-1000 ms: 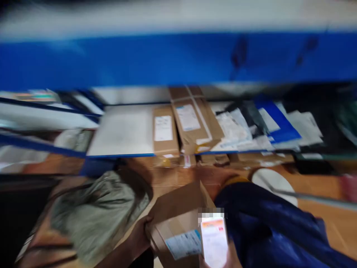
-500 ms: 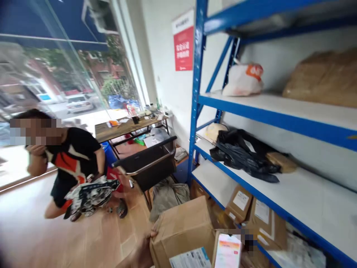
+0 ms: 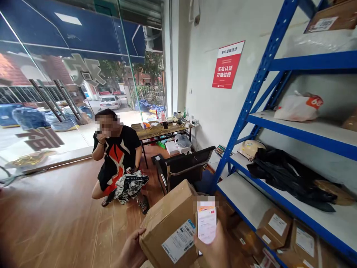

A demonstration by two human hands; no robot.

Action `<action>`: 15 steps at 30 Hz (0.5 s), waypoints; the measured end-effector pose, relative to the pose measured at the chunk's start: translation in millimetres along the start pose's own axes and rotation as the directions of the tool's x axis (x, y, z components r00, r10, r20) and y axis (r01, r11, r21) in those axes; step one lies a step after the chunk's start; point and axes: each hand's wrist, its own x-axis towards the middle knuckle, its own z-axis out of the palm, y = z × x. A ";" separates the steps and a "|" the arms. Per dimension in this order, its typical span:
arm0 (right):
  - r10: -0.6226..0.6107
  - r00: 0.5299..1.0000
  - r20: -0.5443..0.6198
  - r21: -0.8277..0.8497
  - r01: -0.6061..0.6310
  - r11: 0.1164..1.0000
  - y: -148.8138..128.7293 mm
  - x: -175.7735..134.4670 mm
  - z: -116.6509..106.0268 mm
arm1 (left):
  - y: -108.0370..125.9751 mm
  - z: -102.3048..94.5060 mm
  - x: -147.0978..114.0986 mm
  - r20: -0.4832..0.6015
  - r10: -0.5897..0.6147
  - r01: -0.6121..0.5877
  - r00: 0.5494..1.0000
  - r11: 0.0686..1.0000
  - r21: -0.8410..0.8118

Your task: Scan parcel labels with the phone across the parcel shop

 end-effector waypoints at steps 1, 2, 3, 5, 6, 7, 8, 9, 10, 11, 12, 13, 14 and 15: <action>0.002 1.000 0.014 -0.013 -0.002 1.000 -9.3 -1.1 22.2 | 24.8 -8.1 1.0 -0.004 -0.009 0.009 1.000 1.000 0.006; 0.011 0.999 0.033 -0.016 -0.010 1.000 -19.3 -1.7 43.9 | 50.3 -15.1 2.9 -0.002 -0.012 0.012 1.000 1.000 0.015; 0.024 0.998 0.053 -0.013 -0.023 1.000 -29.8 -1.9 65.0 | 76.1 -20.5 5.3 0.010 -0.007 0.007 1.000 1.000 0.023; 0.052 0.996 0.076 -0.014 -0.051 0.999 -50.9 -1.8 103.8 | 126.4 -25.2 11.2 0.054 0.013 -0.014 0.998 0.999 0.031; 0.059 0.996 0.065 -0.015 -0.058 0.998 -60.8 -1.6 121.3 | 150.0 -24.6 14.7 0.081 0.014 -0.017 0.997 0.999 0.030; 0.058 0.998 0.037 -0.018 -0.058 0.998 -69.8 -1.2 137.1 | 172.1 -22.1 18.8 0.118 0.016 -0.019 0.993 1.000 0.022; 0.053 0.999 -0.009 -0.027 -0.053 0.998 -77.9 -0.5 151.3 | 192.3 -18.2 23.6 0.158 0.013 -0.015 0.987 1.000 0.011; 0.048 0.997 -0.055 -0.042 -0.050 0.998 -85.1 1.0 163.6 | 210.5 -13.0 29.3 0.199 0.006 -0.006 0.980 1.000 -0.001; 0.044 0.995 -0.093 -0.060 -0.050 0.997 -91.6 3.5 174.3 | 226.6 -6.9 36.4 0.242 0.001 0.003 0.970 1.000 -0.013; 0.039 0.992 -0.122 -0.076 -0.048 0.996 -97.5 7.5 183.4 | 240.7 0.0 44.9 0.284 -0.005 0.012 0.959 1.000 -0.024; 0.028 0.989 -0.144 -0.091 -0.042 0.995 -103.4 13.3 191.4 | 253.0 7.8 55.0 0.325 -0.010 0.021 0.946 0.999 -0.031; 0.012 0.987 -0.160 -0.101 -0.028 0.994 -109.3 21.2 198.6 | 263.7 16.4 66.6 0.360 -0.012 0.027 0.933 0.999 -0.038; -0.012 0.986 -0.167 -0.100 -0.005 0.995 -115.4 31.1 205.5 | 273.4 25.9 79.5 0.393 -0.015 0.033 0.919 0.999 -0.041; -0.048 0.983 -0.175 -0.087 0.033 0.996 -121.7 43.2 212.2 | 282.5 36.5 93.2 0.424 -0.012 0.034 0.905 0.998 -0.044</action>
